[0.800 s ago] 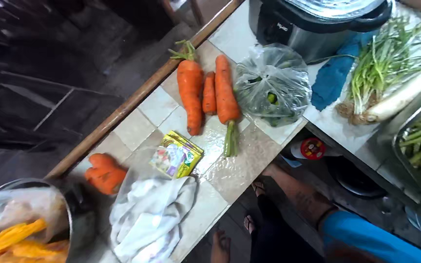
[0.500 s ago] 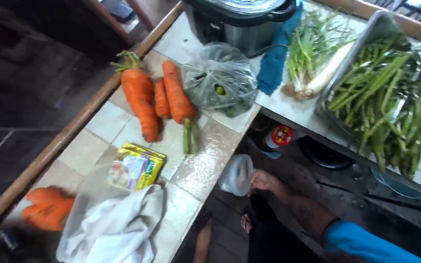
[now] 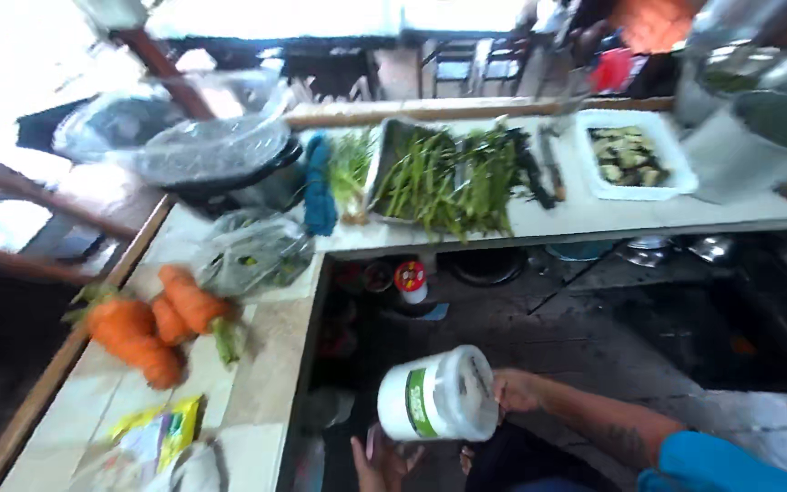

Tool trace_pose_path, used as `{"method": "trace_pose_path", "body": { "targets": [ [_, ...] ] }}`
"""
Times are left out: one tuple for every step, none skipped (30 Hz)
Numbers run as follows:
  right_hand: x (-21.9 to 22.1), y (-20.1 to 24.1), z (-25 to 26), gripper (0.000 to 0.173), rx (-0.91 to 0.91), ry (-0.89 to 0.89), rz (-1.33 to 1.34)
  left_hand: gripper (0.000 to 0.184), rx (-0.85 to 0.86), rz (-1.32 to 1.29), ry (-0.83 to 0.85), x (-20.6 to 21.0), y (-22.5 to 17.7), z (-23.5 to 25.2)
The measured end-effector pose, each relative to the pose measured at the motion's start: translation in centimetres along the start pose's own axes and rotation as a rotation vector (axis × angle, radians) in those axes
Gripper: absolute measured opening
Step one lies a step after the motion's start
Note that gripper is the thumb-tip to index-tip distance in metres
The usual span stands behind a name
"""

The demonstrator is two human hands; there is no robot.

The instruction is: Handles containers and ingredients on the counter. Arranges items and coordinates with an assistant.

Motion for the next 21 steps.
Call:
{"method": "trace_pose_path", "body": {
  "targets": [
    [-0.4,0.0,-2.4,0.036,-0.022,0.0,0.004,0.092,-0.023,0.018,0.112,1.8,-0.2,-0.5],
    [-0.7,-0.1,-4.5,0.039,-0.043,0.012,0.023,0.096,-0.038,0.046,0.193,3.4,-0.3,-1.1],
    [-0.8,-0.1,-6.5,0.04,-0.066,0.021,0.039,0.099,-0.04,0.075,0.247,4.7,-0.4,-1.6],
    [-0.6,0.2,-8.4,0.04,-0.08,0.029,0.035,0.1,-0.039,0.102,0.303,5.9,-0.5,-2.1],
    [-0.5,0.5,-10.0,0.041,-0.092,0.027,0.021,0.099,-0.052,0.114,0.355,7.0,-0.4,-2.4],
    [-0.2,1.0,-11.4,0.042,-0.1,0.028,-0.006,0.095,-0.079,0.146,0.41,8.3,-0.2,-2.9],
    [-0.1,1.4,-12.7,0.044,-0.108,0.021,-0.027,0.091,-0.107,0.193,0.467,9.8,0.3,-3.4],
    [-0.3,1.8,-13.6,0.046,-0.115,0.0,-0.037,0.09,-0.141,0.196,0.528,11.2,1.0,-3.9],
    [-0.6,2.0,-14.3,0.047,-0.116,-0.026,-0.045,0.088,-0.17,0.162,0.6,12.6,1.7,-4.1],
    [-1.0,2.3,-14.8,0.048,-0.109,-0.051,-0.055,0.082,-0.185,0.108,0.663,13.8,2.4,-4.3],
    [-1.3,2.6,-15.1,0.048,-0.098,-0.073,-0.069,0.074,-0.177,0.081,0.704,14.9,2.7,-4.4],
    [-1.6,3.4,-15.3,0.046,-0.096,-0.082,-0.086,0.066,-0.155,0.062,0.719,15.8,2.8,-4.5],
    [-1.6,4.4,-15.5,0.044,-0.103,-0.074,-0.107,0.059,-0.144,0.024,0.728,16.6,2.7,-4.4],
    [-1.3,5.9,-15.7,0.043,-0.117,-0.043,-0.133,0.056,-0.146,-0.023,0.742,17.4,2.7,-4.4],
    [-0.6,7.7,-16.0,0.044,-0.144,0.009,-0.163,0.058,-0.15,-0.068,0.746,18.2,2.6,-4.4],
    [0.4,9.9,-16.4,0.047,-0.19,0.068,-0.197,0.061,-0.142,-0.104,0.739,19.0,2.1,-4.1],
    [1.3,12.2,-16.9,0.053,-0.246,0.115,-0.231,0.065,-0.128,-0.124,0.729,19.7,1.5,-3.6],
    [2.2,14.5,-17.5,0.061,-0.295,0.152,-0.266,0.071,-0.123,-0.151,0.722,20.3,0.8,-2.8],
    [2.7,16.6,-18.0,0.07,-0.338,0.17,-0.294,0.076,-0.116,-0.176,0.725,21.1,0.0,-2.1],
    [2.8,18.4,-18.2,0.078,-0.378,0.178,-0.295,0.08,-0.111,-0.206,0.763,22.3,-1.1,-1.8],
    [2.4,20.0,-18.2,0.081,-0.422,0.178,-0.277,0.083,-0.097,-0.223,0.845,24.1,-2.4,-2.1]
  ]
}}
Point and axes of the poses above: each hand's wrist, its own z-axis towards the middle knuckle, its own x-axis out of the palm, y = z × x, the point moved 10 cm from there along z, towards the middle knuckle, and after that the axes turned 8 degrees about -x, right-handed, at the moved point
